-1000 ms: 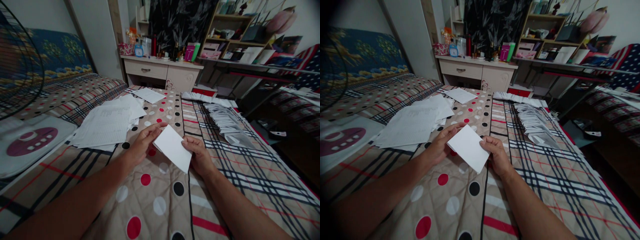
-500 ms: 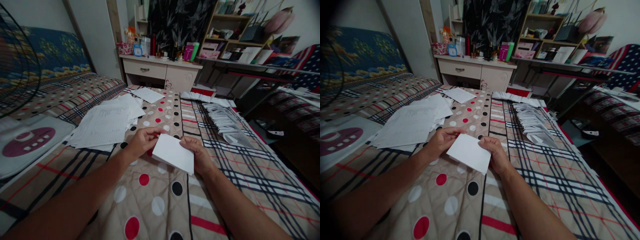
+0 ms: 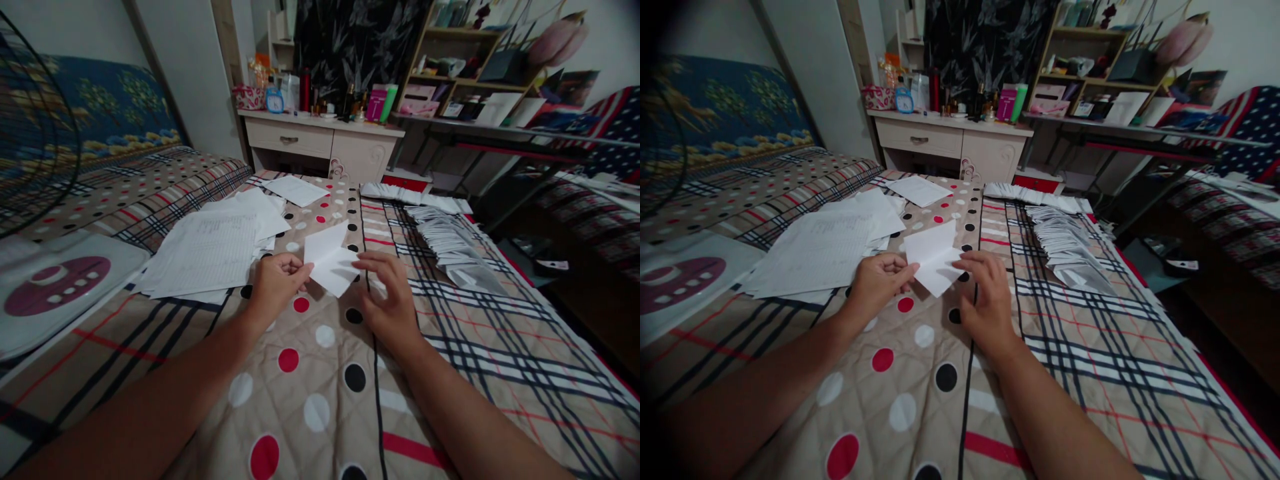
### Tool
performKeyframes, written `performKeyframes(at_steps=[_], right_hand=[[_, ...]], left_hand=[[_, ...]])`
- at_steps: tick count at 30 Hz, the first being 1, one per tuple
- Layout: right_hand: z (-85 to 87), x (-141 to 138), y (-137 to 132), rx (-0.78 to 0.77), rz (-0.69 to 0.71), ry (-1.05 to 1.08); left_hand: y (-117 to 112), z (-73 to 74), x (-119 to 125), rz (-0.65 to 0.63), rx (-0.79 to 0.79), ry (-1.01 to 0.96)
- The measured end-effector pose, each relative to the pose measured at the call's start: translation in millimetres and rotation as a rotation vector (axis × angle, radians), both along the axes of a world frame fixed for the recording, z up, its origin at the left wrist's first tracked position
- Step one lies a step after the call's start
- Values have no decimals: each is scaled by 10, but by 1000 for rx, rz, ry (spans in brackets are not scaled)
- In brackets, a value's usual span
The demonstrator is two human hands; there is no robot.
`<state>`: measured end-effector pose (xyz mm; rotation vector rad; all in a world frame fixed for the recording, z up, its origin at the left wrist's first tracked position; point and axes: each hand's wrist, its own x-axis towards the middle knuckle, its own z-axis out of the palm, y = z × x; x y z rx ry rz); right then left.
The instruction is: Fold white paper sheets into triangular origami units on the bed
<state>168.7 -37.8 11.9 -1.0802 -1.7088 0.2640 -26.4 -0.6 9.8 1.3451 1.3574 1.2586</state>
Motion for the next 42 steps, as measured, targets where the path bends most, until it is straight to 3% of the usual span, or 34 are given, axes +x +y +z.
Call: performKeyframes(at_steps=[2,4,8,14,17,22,25,28,32,35,40,42], right_hand=[[14,-34,-14,52,82,-212],[6,-43,-4,65,138,-288],[-68,52,77,8,188,-126],[-85,255,198,-271,304,62],[-42,310,220,-287,374,65],[-4,345,216,-277,400,59],[16,351,206,-259,411,68],[27,358,208,-265,414,125],[-12,377,246,-253,387,198],[-60,406,287,-188,319,131],[-6,415,230,112,-95,35],[70,353,133,241,-162,39]], left_hand=[[-11,-11,15,-38,-27,-17],[-24,-16,30,-94,-68,-40],[-28,-7,20,-117,-54,-41],[65,-29,-132,-45,281,5],[87,3,-179,-62,550,274],[-32,214,-140,-373,985,880],[-102,316,-112,-531,1044,1004],[-79,312,-128,-616,994,1002],[38,206,-187,-637,911,988],[74,145,-203,-671,916,999],[-38,116,-113,-712,1035,1112],[-100,110,-62,-712,1041,1135]])
